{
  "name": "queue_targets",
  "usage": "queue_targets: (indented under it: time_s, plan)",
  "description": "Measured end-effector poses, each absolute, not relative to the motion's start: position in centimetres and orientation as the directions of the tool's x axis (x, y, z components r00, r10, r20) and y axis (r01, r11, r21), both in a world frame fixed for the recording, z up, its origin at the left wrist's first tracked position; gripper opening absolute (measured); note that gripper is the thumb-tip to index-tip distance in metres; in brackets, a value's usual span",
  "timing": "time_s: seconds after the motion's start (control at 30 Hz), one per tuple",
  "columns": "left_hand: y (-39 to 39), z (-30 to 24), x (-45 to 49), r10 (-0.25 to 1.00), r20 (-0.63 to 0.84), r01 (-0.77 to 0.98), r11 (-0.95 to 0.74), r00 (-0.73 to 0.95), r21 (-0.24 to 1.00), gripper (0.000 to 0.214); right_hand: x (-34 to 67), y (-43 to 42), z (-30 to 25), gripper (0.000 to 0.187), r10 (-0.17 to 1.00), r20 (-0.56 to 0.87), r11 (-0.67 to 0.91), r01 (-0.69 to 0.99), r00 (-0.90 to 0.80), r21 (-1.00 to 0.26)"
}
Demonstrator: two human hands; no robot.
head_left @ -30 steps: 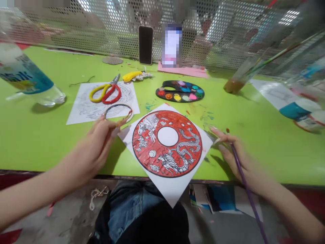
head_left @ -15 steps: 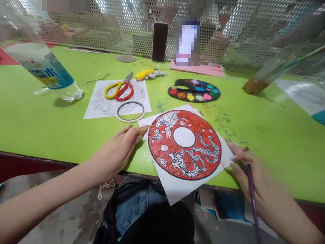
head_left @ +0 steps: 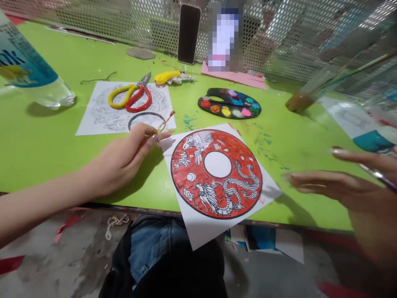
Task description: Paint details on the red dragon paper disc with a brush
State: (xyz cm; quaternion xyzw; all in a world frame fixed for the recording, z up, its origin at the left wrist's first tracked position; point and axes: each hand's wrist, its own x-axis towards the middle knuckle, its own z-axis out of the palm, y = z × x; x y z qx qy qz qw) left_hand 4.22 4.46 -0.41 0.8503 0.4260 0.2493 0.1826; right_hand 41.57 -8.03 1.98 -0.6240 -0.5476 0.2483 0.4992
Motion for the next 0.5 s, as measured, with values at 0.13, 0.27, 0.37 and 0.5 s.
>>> queue_targets:
  time_s: [0.13,0.27,0.37,0.5]
  plan:
    - [3.9,-0.8,4.2,0.671,0.473,0.466,-0.739,0.571,0.486,0.018,38.1,-3.6,3.8,0.066,0.994,0.051,0.016,0.336,0.095,-0.942]
    - [4.1,-0.4,4.5,0.436,0.502,0.265,-0.888,0.747,0.377,0.019,32.9,1.5,3.2,0.047,0.993,0.012,0.054,0.366,-0.117,-0.929]
    - [5.6,0.0,5.3,0.38,0.592,0.229,-0.921,0.711,0.315,0.013,30.4,4.4,2.1,0.038,0.976,-0.013,0.05,0.283,-0.217,-0.958]
    - [7.9,-0.6,6.5,0.543,0.606,0.342,-0.839,0.581,0.423,0.014,29.2,6.2,1.0,0.042,0.986,-0.062,-0.041,0.136,-0.157,-0.99]
